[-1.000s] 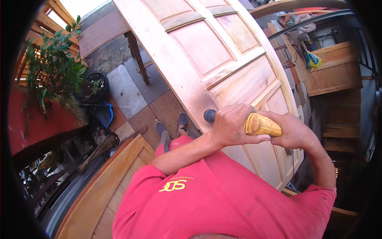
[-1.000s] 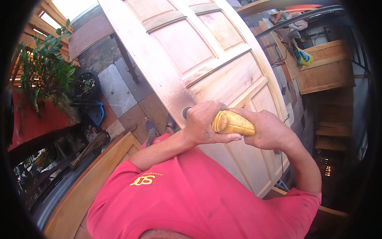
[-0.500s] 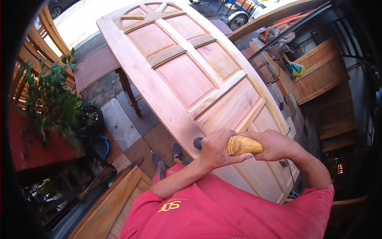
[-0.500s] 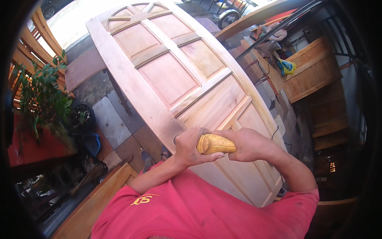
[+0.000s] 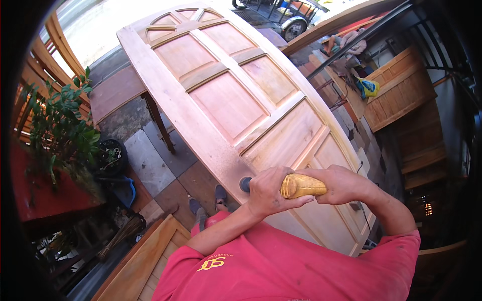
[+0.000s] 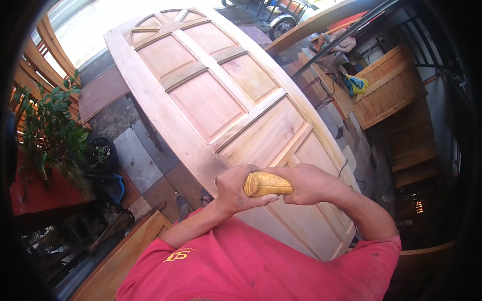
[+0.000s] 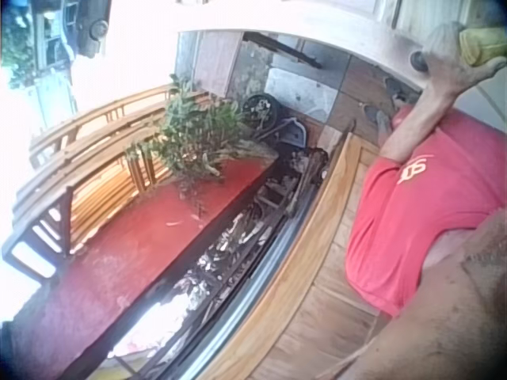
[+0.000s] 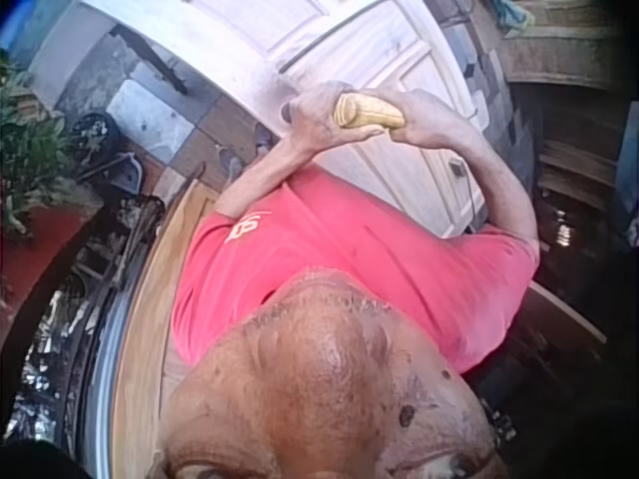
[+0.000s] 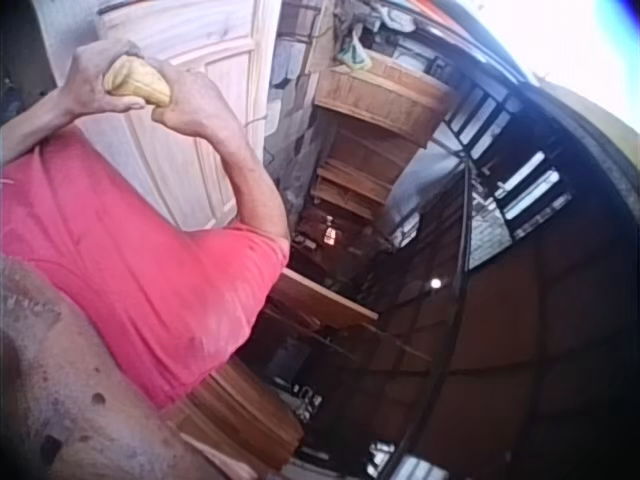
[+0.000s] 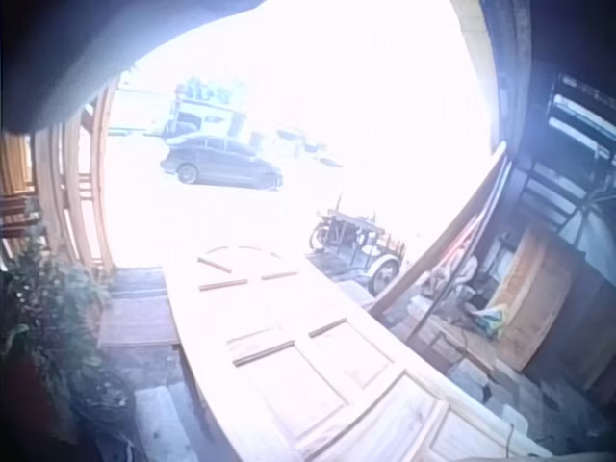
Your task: Drilling a hole in a wooden door using a power drill with a hole-saw attachment.
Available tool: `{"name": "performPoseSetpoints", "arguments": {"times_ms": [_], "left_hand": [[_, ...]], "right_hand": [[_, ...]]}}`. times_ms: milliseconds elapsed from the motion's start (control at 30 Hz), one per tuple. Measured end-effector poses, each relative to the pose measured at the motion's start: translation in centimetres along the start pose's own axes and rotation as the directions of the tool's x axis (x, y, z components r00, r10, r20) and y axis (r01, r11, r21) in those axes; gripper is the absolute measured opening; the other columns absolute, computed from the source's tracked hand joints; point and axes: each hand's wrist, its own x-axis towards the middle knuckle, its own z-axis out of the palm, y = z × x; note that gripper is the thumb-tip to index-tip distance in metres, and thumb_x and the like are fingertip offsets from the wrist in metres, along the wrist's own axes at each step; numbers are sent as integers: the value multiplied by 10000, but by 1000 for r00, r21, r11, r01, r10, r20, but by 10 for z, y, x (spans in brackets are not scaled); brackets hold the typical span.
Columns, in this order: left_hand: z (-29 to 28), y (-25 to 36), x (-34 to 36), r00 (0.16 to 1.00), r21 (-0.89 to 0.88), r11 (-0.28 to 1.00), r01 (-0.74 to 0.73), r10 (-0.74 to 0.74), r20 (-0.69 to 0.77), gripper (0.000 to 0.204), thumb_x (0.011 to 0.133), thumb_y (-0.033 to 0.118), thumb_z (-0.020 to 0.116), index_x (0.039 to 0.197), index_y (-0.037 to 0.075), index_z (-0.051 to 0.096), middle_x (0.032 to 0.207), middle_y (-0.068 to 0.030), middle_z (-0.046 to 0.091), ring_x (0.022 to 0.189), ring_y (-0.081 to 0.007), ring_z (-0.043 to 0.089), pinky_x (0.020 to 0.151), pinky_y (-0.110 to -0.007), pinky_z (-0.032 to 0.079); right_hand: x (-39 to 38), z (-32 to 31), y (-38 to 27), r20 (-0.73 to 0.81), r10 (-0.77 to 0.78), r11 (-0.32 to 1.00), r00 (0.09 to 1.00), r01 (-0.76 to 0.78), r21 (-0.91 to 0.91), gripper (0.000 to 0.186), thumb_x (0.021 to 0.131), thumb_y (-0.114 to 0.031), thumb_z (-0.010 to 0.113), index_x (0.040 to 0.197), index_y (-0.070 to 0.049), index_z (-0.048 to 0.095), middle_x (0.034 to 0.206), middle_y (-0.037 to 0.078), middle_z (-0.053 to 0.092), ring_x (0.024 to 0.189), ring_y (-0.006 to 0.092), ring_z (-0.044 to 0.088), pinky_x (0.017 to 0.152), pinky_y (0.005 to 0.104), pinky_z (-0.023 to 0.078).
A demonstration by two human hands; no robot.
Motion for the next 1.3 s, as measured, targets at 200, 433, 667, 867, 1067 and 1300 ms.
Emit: {"name": "performPoseSetpoints", "arguments": {"times_ms": [200,433,667,867,1067,1300], "left_hand": [[0,0,0,1000,-9,1000,7,-7,11,678,686,514,1072,1084,61,761,862,-115,766,739,-290,782,670,-395,614],[2,-3,-1,999,-26,1000,13,-12,40,670,693,488,1075,1092,53,758,889,-117,780,762,-286,793,695,-385,630],[5,-5,0,1000,-23,1000,-14,14,0,687,719,597,1036,1043,73,731,809,-108,707,707,-304,733,640,-416,579],[5,-6,1,1000,-23,999,-21,21,1,687,724,598,1036,1034,69,727,805,-106,704,700,-298,731,637,-412,576],[3,-5,-1,999,-17,1000,-11,11,41,702,690,492,1077,1117,42,748,895,-119,777,766,-277,788,693,-384,622],[2,-4,0,1000,7,1000,-15,14,21,718,689,533,1067,1110,48,747,888,-118,770,749,-283,779,680,-384,616]], "right_hand": [[0,0,0,3,3,1000,1000,-3,2,927,823,-169,830,1694,-260,525,1031,262,809,964,505,774,899,550,609],[0,3,4,-2,-24,1000,1000,24,16,896,853,-190,809,1698,-212,510,1040,274,796,949,496,767,864,566,605],[1,2,4,1,-19,999,1000,19,28,875,860,-180,806,1687,-209,524,1043,272,797,955,494,769,869,561,609],[1,2,5,-28,-53,999,998,53,-8,877,857,-173,798,1689,-209,524,1016,273,793,939,495,765,848,563,603],[2,2,6,2,-29,999,1000,28,37,878,847,-161,794,1684,-200,530,1010,270,792,937,498,764,846,565,600],[3,-1,3,23,-19,999,1000,18,41,883,850,-167,800,1688,-198,522,1043,264,798,961,493,765,871,559,601]]}}
